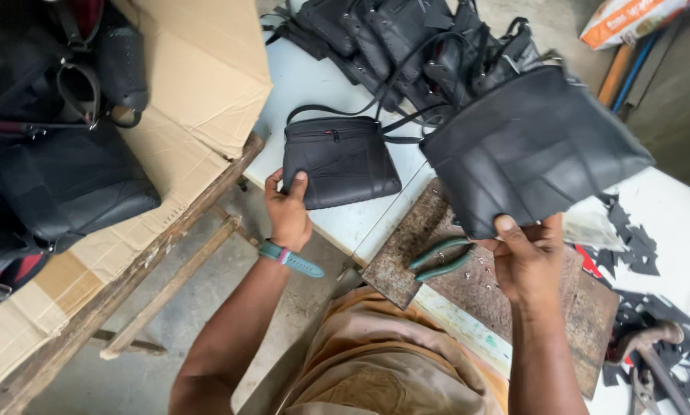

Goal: The person assembles a black leather bag by attaching a strap using pliers and a hammer. They position the strap, secure metal hardware, and repeatedly hammer fasteners into place. The person then places the finished bag with others on the table.

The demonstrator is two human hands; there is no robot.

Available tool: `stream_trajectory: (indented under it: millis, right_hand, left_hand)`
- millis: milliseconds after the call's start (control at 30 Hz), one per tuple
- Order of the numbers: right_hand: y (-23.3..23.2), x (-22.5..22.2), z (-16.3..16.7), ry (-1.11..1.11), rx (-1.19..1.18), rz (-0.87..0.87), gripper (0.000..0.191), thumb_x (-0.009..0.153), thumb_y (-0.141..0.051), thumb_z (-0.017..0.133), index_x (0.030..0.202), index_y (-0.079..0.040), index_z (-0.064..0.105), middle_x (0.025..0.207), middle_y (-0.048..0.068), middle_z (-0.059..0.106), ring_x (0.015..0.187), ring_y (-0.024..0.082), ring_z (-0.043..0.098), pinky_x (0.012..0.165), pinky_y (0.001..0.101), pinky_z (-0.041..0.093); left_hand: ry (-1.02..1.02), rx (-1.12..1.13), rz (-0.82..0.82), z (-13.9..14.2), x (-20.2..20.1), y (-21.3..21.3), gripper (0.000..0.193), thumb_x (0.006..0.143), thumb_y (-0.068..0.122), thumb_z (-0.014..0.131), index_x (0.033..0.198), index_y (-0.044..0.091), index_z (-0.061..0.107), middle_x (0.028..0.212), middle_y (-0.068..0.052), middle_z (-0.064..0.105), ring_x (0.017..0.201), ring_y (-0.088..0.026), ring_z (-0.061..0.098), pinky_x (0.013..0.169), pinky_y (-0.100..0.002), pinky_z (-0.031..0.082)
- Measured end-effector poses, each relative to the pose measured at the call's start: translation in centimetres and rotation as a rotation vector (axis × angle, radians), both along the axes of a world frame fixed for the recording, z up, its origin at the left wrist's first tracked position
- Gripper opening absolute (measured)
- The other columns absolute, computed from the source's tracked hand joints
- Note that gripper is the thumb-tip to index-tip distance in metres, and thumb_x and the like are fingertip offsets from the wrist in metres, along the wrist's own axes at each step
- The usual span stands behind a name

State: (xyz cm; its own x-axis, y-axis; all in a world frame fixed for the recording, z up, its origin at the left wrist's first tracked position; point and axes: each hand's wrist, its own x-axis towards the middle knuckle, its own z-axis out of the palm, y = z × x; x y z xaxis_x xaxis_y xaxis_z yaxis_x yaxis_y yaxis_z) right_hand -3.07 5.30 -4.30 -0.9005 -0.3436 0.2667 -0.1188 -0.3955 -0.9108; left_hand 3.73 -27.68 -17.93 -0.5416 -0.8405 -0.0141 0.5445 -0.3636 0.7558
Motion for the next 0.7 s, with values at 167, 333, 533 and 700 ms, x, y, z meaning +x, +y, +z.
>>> stream_trajectory:
  millis: [167, 333, 533, 700]
  right_hand:
    - [-0.1, 0.6, -1.1, 0.384, 0.445, -0.372, 0.032, 0.099, -0.003, 0.074, 0.124, -0.006, 0.054, 0.109, 0.006, 0.062, 0.093, 0.015, 0.064, 0.075, 0.03, 0.054]
    - [2.2, 2.2, 0.0, 1.192, 0.88, -0.578, 0.036, 0.077, -0.005, 0.076, 0.11, -0.014, 0.067, 0.109, 0.005, 0.063, 0.099, 0.028, 0.062, 0.081, 0.0409, 0.05]
    - [7.7, 2.2, 0.8, 1.476, 0.888, -0.606, 0.024, 0.08, -0.015, 0.079, 0.1, -0.018, 0.065, 0.109, 0.0, 0.063, 0.097, 0.023, 0.058, 0.086, 0.0447, 0.044]
    - [13.2, 3.3, 1.3, 1.073, 1.034, -0.652, 0.041, 0.077, -0.002, 0.081, 0.114, -0.015, 0.068, 0.112, 0.007, 0.064, 0.101, 0.028, 0.06, 0.085, 0.042, 0.045]
  left_hand:
    - [-0.407, -0.616, 0.121, 0.5, -0.8, 0.8, 0.07, 0.102, 0.022, 0.08, 0.151, -0.001, 0.037, 0.143, -0.019, 0.052, 0.129, -0.022, 0.052, 0.109, -0.036, 0.043]
    - [0.33, 0.005, -0.885, 7.8, 1.5, 3.1, 0.063, 0.106, 0.039, 0.076, 0.146, -0.002, 0.05, 0.136, -0.018, 0.059, 0.12, -0.027, 0.06, 0.102, -0.039, 0.051]
    - [0.144, -0.34, -0.965, 14.4, -2.5, 10.7, 0.077, 0.079, 0.015, 0.084, 0.144, 0.0, 0.047, 0.127, -0.007, 0.066, 0.119, -0.018, 0.066, 0.107, -0.036, 0.052]
    - [0.303, -0.57, -1.105, 16.4, -6.9, 16.3, 0.084, 0.08, 0.008, 0.089, 0.15, 0.003, 0.042, 0.118, -0.009, 0.066, 0.113, -0.019, 0.065, 0.105, -0.035, 0.052]
